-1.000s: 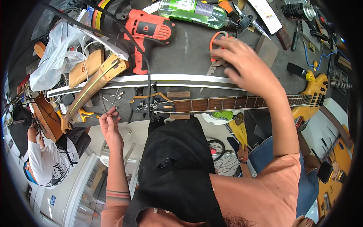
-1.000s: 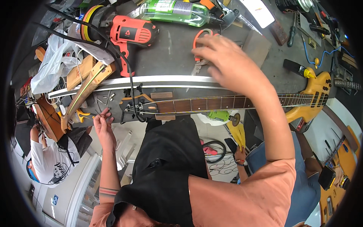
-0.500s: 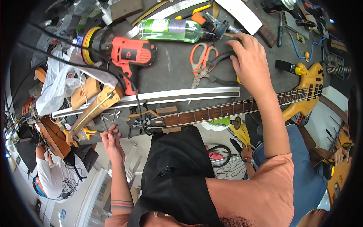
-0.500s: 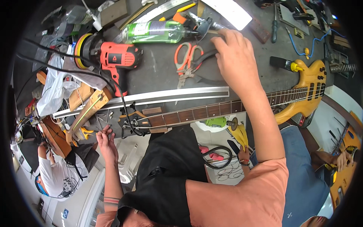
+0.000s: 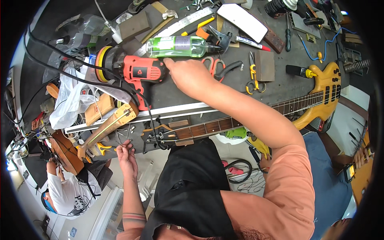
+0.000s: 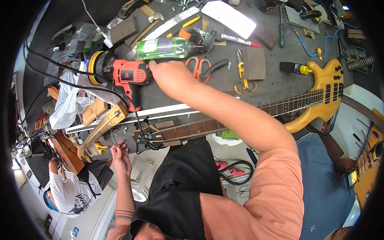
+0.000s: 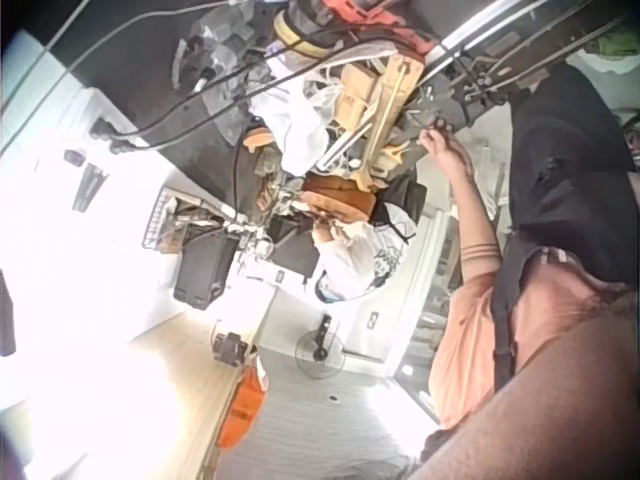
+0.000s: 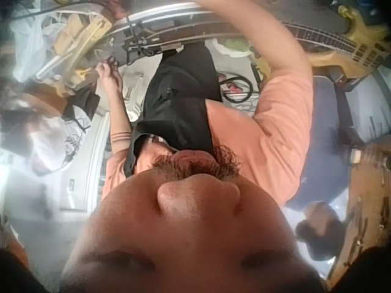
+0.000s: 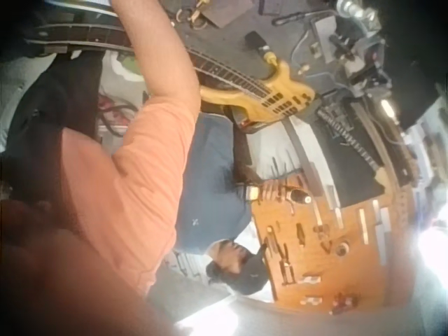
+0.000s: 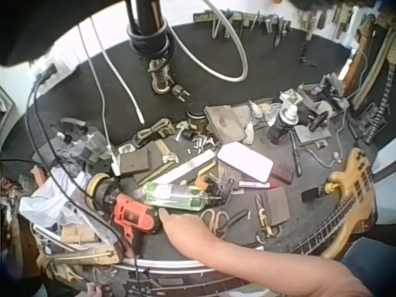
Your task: The person uses a cordless drill to work on the headstock of a guitar. They remove a drill bit, insert a new one, and tighten it. The person then uses a grinding tool to smooth the drill bit. Another person is present in the background.
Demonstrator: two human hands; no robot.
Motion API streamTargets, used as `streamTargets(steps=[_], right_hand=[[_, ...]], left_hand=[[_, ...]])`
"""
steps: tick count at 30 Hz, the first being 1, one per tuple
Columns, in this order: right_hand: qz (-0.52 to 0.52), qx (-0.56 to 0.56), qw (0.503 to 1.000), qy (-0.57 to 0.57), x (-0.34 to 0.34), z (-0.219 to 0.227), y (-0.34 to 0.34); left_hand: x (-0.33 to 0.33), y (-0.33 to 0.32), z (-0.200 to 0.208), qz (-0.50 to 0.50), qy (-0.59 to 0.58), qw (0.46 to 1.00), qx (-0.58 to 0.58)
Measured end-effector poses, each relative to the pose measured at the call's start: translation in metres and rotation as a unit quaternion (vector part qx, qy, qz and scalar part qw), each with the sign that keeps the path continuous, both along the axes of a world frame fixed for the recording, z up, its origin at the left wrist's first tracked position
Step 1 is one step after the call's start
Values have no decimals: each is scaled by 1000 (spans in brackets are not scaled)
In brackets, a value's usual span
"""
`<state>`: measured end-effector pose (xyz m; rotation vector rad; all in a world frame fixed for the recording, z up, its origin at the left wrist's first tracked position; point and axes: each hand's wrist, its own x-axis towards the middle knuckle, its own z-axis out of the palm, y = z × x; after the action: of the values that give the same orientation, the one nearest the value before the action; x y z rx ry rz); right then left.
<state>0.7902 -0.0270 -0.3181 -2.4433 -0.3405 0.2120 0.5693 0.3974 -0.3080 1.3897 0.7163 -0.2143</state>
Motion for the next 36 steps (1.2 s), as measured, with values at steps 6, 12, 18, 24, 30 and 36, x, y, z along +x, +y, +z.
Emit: streamTargets(steps=[6,12,18,24,30,36], right_hand=[[-85,50,995,-23,4,-16,16],[-116,46,992,-19,1,-13,19],[-97,-8,995,4,-18,6,4],[-286,524,736,319,-58,94,-21],[-210,822,480,224,-120,147,-24],[-192,894,379,141,-147,215,-1]], left_hand=[[-4,4,0,-4,-15,1000,-17],[-1,2,-2,-14,-19,999,-22],[-1,10,1,-33,-27,998,-35],[-8,15,-5,-52,-40,996,-55],[-3,32,-14,-80,-39,992,-90],[12,46,-7,-140,-13,983,-117]])
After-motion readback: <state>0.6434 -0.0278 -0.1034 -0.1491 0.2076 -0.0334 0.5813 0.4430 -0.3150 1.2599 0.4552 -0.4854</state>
